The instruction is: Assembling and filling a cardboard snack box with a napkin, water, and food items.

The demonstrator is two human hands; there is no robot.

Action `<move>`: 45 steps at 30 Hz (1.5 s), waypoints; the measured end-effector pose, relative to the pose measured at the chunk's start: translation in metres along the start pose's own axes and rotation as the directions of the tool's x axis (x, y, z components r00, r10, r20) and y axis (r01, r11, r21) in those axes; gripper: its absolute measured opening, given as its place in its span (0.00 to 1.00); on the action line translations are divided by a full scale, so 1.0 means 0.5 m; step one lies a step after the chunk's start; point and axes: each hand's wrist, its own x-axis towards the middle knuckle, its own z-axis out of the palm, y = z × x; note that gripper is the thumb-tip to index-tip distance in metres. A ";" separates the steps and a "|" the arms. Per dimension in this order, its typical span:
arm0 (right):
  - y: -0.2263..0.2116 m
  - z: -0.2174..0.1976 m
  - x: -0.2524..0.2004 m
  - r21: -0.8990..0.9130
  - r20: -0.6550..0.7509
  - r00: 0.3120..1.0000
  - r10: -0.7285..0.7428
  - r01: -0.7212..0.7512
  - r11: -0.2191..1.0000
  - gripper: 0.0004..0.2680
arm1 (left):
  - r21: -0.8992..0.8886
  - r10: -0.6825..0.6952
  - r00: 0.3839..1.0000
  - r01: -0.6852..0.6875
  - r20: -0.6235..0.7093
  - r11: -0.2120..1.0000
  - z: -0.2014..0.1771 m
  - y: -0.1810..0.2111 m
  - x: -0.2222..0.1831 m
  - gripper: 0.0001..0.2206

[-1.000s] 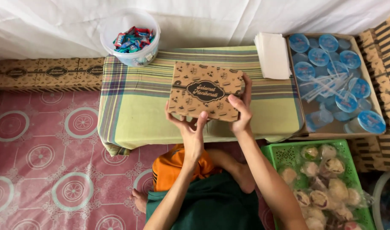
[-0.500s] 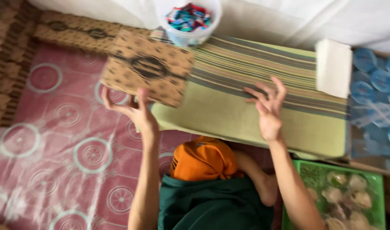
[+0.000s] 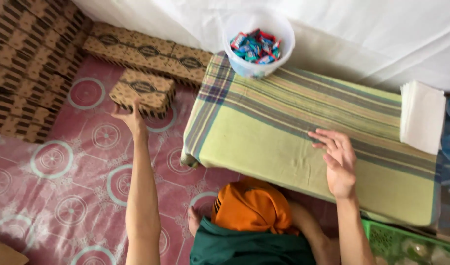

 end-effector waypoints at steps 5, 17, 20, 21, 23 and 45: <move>-0.008 0.009 0.003 -0.070 0.023 1.000 -0.010 0.011 0.997 0.21 | 0.180 -0.175 0.984 0.164 0.046 0.970 -0.005 0.004 -0.010 0.42; -0.015 0.019 0.008 -0.136 0.013 1.000 0.001 0.001 0.991 0.18 | 0.522 0.402 0.864 -0.503 0.302 0.688 0.037 0.145 -0.168 0.20; -0.015 0.021 0.007 -0.137 0.005 1.000 -0.010 0.011 0.991 0.17 | 0.517 0.529 0.731 -0.680 0.431 0.519 0.030 0.105 -0.138 0.10; -0.016 0.022 0.009 -0.135 0.006 1.000 -0.014 0.015 0.991 0.17 | 0.546 0.552 0.719 -0.688 0.422 0.478 0.026 0.084 -0.122 0.10; -0.011 0.021 0.009 -0.132 -0.005 1.000 -0.021 0.020 0.991 0.17 | 0.534 0.579 0.712 -0.693 0.398 0.485 0.036 0.083 -0.080 0.10; -0.021 0.004 0.012 -0.072 0.064 0.994 0.092 -0.088 0.994 0.15 | 0.869 0.170 0.924 -0.379 0.341 0.319 -0.011 0.089 0.185 0.31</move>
